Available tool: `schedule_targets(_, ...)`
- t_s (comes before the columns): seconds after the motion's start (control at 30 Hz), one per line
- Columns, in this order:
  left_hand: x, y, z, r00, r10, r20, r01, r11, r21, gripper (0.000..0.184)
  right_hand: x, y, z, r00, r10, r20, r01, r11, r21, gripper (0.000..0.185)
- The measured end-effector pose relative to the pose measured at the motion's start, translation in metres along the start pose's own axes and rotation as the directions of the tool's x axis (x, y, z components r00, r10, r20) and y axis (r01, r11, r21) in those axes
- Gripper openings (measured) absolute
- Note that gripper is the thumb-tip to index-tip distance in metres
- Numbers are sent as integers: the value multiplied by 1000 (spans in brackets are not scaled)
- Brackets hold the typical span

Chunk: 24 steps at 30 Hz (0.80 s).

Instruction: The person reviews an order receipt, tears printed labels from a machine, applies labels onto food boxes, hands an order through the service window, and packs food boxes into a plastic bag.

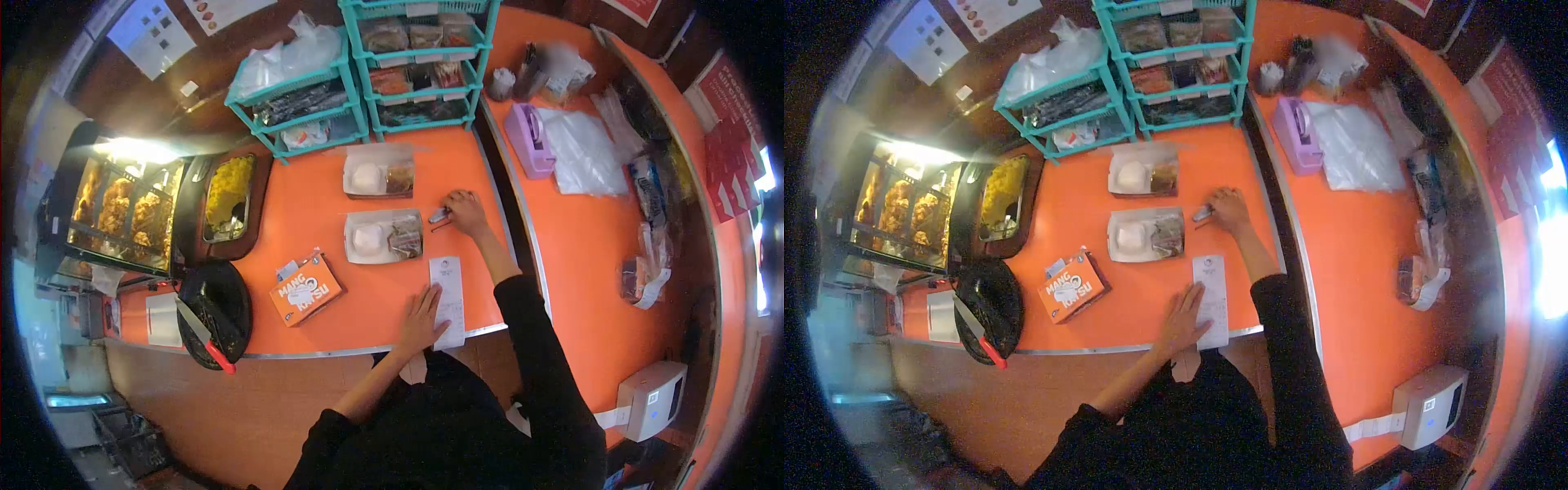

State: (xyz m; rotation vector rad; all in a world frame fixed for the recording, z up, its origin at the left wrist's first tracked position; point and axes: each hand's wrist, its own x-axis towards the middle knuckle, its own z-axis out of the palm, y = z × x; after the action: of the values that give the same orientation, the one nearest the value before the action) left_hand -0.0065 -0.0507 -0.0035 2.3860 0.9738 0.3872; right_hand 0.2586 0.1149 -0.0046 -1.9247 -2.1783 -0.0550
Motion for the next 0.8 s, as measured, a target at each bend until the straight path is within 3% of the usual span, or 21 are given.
schedule_targets(0.13,28,4,12,1000,9,20,-10,998,64,80,2,-1,-20,999,-43,17,42,999,29,22)
schedule_targets(0.2,44,4,23,1000,4,13,-4,999,51,80,-11,0,-28,968,91,-234,-57,987,149,19)
schedule_targets(0.23,51,3,30,1000,16,-10,-15,996,83,80,-27,2,-26,970,94,-224,-62,987,149,19)
schedule_targets(0.3,63,5,40,999,28,-30,-25,994,108,79,-71,6,-24,948,266,-175,-218,942,254,26)
schedule_targets(0.33,68,7,44,998,34,-44,-30,995,98,78,-86,4,-26,949,267,-169,-220,943,250,26)
schedule_targets(0.4,74,12,51,998,34,-49,-30,996,80,77,-111,2,-30,983,170,76,-186,909,372,30)
schedule_targets(0.43,77,16,52,997,44,-56,-38,994,106,78,-116,2,-27,981,173,84,-192,908,373,30)
schedule_targets(0.53,81,23,52,998,35,-50,-31,996,82,81,-122,-1,-22,985,171,-22,-146,894,423,34)
schedule_targets(0.6,72,28,47,999,-7,-46,9,999,41,83,-112,-7,-40,981,127,-147,-89,966,243,31)
schedule_targets(0.7,56,24,33,998,-39,-57,36,998,-49,82,-104,-11,-41,959,196,-205,-108,921,375,27)
schedule_targets(0.77,29,6,34,981,-134,-138,92,957,-276,76,-105,-18,-42,966,199,-167,-119,910,397,25)
schedule_targets(0.8,15,-13,32,942,-176,-284,144,981,-129,74,-103,-24,-44,900,420,120,-420,755,504,27)
